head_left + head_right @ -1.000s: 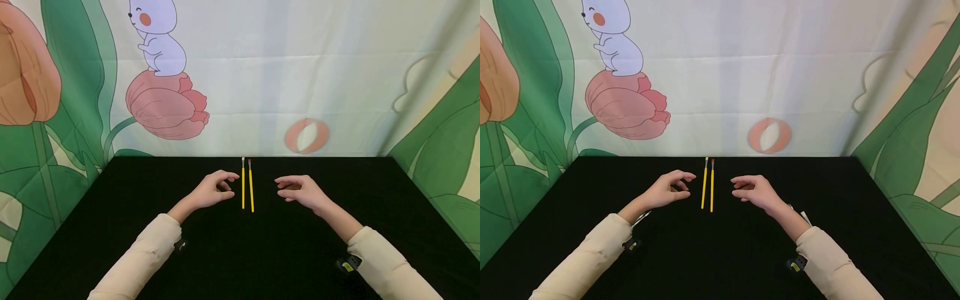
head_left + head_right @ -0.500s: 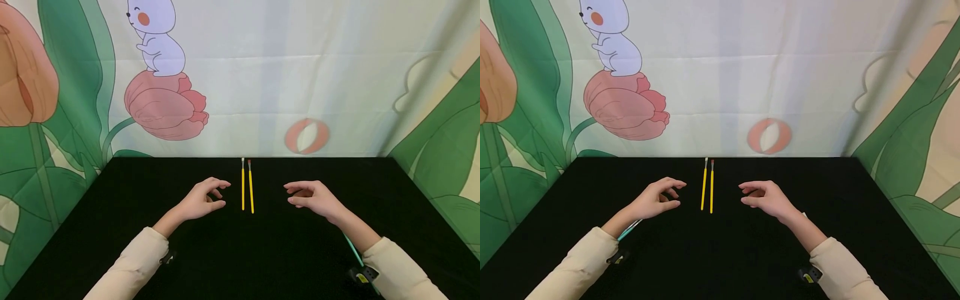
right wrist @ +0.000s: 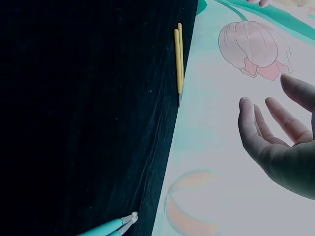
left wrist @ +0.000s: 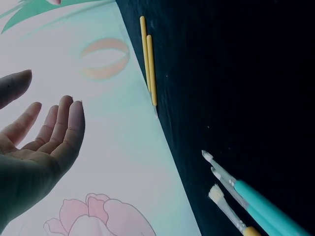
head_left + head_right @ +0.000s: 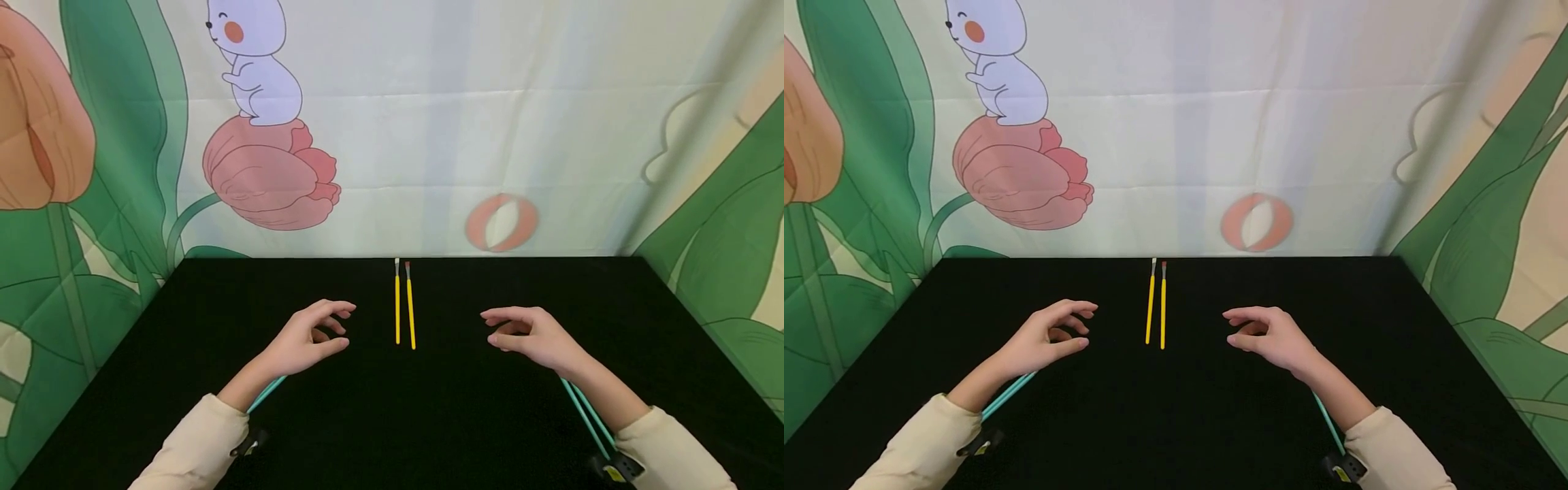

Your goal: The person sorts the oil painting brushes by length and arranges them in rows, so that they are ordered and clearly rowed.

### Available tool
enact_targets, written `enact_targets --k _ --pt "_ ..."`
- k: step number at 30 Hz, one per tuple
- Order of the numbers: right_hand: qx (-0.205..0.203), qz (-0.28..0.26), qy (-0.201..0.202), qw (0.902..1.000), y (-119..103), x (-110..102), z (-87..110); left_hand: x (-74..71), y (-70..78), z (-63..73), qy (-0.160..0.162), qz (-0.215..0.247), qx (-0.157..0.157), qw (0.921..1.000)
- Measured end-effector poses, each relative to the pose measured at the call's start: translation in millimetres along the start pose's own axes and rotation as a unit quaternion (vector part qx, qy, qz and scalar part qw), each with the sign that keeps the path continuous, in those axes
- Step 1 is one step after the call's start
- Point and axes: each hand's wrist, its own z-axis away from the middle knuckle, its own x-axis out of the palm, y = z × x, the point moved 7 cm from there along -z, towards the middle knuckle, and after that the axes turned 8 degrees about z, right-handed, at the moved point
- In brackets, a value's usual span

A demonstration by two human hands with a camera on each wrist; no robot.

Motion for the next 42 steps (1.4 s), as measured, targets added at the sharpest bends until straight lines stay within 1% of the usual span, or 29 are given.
enact_targets --k 6,13,17,20,23,27,34,40,42 --pt "0.006 0.008 0.002 0.9999 1 -5 8.7 -6.2 -1.1 8.1 0.011 -0.006 -0.003 0.9999" --pt "0.010 0.019 0.006 0.9997 6 -11 19.5 -10.3 -7.6 15.0 0.014 -0.009 -0.008 0.9998" --pt "0.012 0.028 0.011 0.9995 10 -16 24.5 -14.1 -11.2 20.2 0.019 -0.004 -0.012 0.9997" --pt "0.014 0.024 0.015 0.9995 13 -19 28.1 -17.6 -12.8 24.9 0.027 0.002 -0.017 0.9995" --pt "0.021 0.022 0.018 0.9994 16 -23 32.0 -21.0 -12.9 29.1 0.034 -0.001 -0.015 0.9993" --pt "0.027 0.031 0.022 0.9989 19 -28 36.8 -25.4 -11.2 34.0 0.037 -0.006 -0.009 0.9993" --pt "0.033 0.045 0.038 0.9977 23 -35 44.4 -33.1 -11.9 41.0 0.036 0.004 -0.003 0.9993" --pt "0.033 0.057 0.047 0.9967 30 -41 50.6 -38.1 -19.7 46.0 0.038 0.005 -0.024 0.9990" --pt "0.039 0.056 0.047 0.9965 32 -44 52.2 -40.9 -23.8 47.7 0.043 0.003 -0.033 0.9985"
